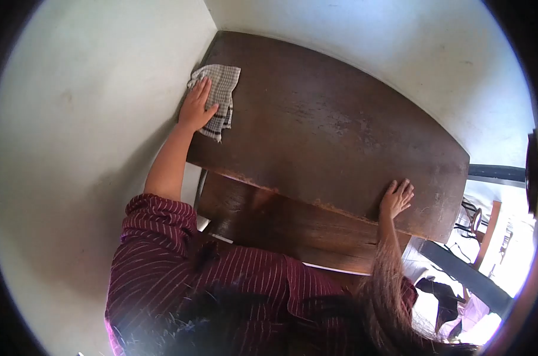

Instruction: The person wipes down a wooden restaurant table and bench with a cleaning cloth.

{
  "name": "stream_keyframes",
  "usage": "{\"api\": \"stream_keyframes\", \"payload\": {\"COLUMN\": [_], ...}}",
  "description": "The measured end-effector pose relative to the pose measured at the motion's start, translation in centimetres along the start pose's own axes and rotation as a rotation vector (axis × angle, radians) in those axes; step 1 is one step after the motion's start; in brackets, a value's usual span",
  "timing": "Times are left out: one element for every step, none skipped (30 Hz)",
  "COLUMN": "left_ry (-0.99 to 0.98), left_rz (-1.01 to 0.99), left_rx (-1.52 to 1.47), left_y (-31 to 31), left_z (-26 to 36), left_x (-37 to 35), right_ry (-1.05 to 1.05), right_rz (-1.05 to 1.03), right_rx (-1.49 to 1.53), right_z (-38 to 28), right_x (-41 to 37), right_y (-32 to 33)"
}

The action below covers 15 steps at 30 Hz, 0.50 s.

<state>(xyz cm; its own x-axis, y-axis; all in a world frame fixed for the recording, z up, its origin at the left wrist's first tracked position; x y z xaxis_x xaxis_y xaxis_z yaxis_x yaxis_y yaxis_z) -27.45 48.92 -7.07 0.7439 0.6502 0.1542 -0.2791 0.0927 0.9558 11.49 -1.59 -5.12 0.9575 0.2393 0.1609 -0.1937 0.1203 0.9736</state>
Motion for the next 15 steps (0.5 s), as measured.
{"api": "stream_keyframes", "payload": {"left_ry": [-0.011,-0.025,-0.021,-0.022,-0.007,0.007,0.049,0.046,0.045,0.044,0.028,0.038,0.055,0.073,0.074], "left_rz": [-0.002,0.003,-0.005,-0.022,-0.015,-0.011,-0.016,-0.007,0.006,0.013,0.019,0.036,0.032,0.026,0.036], "left_rx": [-0.007,-0.017,-0.013,-0.024,-0.027,-0.032,-0.043,-0.048,-0.048,-0.05,-0.016,-0.003,0.012,0.026,0.016], "left_y": [0.1,-0.2,-0.4,-0.9,-1.2,-1.6,-1.6,-1.9,-2.0,-2.3,-2.6,-2.8,-3.3,-3.8,-4.0], "left_z": [0.2,0.3,0.2,-0.1,-0.4,-0.6,-0.7,-1.1,-1.2,-1.5,-1.8,-2.1,-2.8,-3.3,-3.4], "left_x": [1.8,3.4,4.7,5.8,7.0,8.1,9.3,10.9,12.1,12.9,13.8,14.7,15.7,16.3,16.7], "right_ry": [0.059,0.057,0.056,0.053,0.047,0.056,0.062,0.048,0.052,0.056,0.041,0.056,0.062,0.024,0.034], "right_rz": [0.012,0.009,-0.015,-0.039,-0.046,-0.043,-0.038,-0.035,-0.04,-0.05,-0.056,-0.064,-0.067,-0.065,-0.055], "right_rx": [0.114,0.104,0.121,0.132,0.116,0.128,0.143,0.133,0.138,0.14,0.125,0.147,0.167,0.146,0.16], "right_z": [-1.1,-1.0,-0.5,-0.1,0.0,-0.1,-0.3,-0.4,-0.4,-0.3,-0.2,-0.5,-0.5,-0.3,-0.5], "right_x": [0.0,0.5,0.4,0.3,0.3,0.2,0.1,0.2,0.2,0.2,0.2,0.2,0.2,0.1,-0.1], "right_y": [0.3,0.4,0.7,0.8,0.8,1.1,1.4,1.4,1.4,1.5,1.6,1.7,1.8,1.9,1.9]}}
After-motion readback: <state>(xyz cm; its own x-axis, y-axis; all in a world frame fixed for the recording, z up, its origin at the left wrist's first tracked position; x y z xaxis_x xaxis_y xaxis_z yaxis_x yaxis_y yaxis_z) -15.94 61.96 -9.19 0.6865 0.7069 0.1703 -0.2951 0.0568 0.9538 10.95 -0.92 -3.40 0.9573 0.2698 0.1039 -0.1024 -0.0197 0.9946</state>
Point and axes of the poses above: each hand's wrist, its own x-axis towards the middle knuckle, its own y-axis out of the back of the hand, z = x × y, the point moved 6 cm from there along x, towards the middle knuckle, and after that the axes turned 4 degrees about -x, right-handed, at the moved point
